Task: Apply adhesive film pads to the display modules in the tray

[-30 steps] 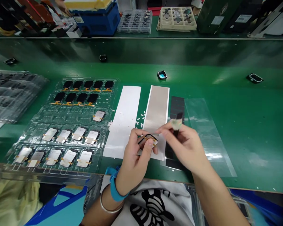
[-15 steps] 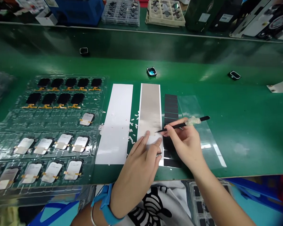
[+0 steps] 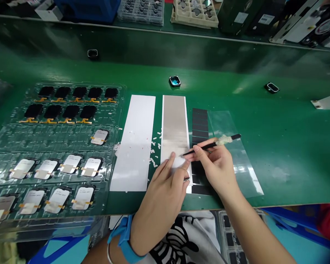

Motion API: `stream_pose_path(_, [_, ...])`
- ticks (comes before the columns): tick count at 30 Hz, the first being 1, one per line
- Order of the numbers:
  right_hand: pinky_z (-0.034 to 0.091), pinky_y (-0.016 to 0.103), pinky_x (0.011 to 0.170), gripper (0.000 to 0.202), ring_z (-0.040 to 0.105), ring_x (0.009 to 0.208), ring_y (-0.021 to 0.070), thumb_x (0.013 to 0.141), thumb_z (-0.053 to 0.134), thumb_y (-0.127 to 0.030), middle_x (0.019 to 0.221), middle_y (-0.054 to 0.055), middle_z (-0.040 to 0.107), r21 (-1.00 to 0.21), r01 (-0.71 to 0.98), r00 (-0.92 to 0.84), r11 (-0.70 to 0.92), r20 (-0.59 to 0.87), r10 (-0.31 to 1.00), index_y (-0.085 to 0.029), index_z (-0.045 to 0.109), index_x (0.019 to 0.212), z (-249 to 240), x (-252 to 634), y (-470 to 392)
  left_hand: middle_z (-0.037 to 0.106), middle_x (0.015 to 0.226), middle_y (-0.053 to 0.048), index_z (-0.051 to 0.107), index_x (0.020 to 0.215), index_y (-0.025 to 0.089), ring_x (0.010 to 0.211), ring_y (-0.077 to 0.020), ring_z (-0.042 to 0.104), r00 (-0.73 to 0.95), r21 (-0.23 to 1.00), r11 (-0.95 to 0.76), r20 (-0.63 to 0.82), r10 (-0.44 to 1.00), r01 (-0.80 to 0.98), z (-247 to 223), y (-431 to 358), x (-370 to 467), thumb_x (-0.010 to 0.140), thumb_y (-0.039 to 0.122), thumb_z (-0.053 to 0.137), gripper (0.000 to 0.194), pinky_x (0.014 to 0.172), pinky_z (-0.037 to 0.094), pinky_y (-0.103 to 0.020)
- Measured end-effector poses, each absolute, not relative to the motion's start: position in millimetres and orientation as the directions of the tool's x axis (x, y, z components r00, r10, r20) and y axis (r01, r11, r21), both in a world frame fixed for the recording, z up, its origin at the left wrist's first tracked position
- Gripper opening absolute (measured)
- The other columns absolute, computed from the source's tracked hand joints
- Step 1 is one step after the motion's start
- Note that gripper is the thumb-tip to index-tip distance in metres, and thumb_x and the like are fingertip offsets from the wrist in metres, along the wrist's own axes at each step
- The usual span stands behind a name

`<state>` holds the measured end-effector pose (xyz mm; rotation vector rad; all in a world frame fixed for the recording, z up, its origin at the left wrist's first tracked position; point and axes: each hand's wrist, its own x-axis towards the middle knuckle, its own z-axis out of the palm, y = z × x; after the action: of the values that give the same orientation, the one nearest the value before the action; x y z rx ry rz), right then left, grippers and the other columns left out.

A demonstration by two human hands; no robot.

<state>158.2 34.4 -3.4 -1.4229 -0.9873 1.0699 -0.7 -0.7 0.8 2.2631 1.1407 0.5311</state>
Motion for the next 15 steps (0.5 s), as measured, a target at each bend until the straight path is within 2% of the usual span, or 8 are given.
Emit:
stream_pose_path(4, [0.065,0.03,0.064,0.023,0.073,0.063,0.0168,0.082,0.074,-0.034,0.076,0.0,0.069,-0.997,0.057,0.326,-0.05,-0.029,0.945,-0.021,0.055,0.086,-5.0,159.3,32.0,0.058,0.139,-0.016,0.044,0.104,0.019,0.148,-0.0319,0.027,0.557,0.635,-0.478,0.089,0.826,0.607,0.1,-1.4,-0.5,0.1,0.014,0.041,0.008,0.109,0.044,-0.058])
stream_pose_path(8, [0.065,0.03,0.067,0.022,0.074,0.069,0.0171,0.084,0.071,-0.035,0.078,0.001,0.069,-0.995,0.053,0.252,-0.08,-0.064,0.966,-0.02,0.056,0.088,-7.4,160.3,30.9,0.057,0.14,-0.013,0.043,0.105,0.02,0.151,-0.029,0.019,0.56,0.652,-0.457,0.06,0.827,0.605,-0.1,-3.1,-2.1,0.102,0.017,0.04,0.006,0.112,0.041,-0.056])
stream_pose_path(15, [0.065,0.029,0.066,0.021,0.074,0.069,0.0168,0.085,0.071,-0.034,0.079,0.001,0.069,-0.996,0.053,0.26,-0.069,-0.053,0.964,-0.019,0.056,0.088,-7.9,158.5,30.9,0.059,0.139,-0.012,0.042,0.102,0.021,0.15,-0.0297,0.023,0.553,0.69,-0.439,0.068,0.831,0.576,1.0,-1.4,-1.1,0.102,0.016,0.039,0.007,0.109,0.043,-0.057])
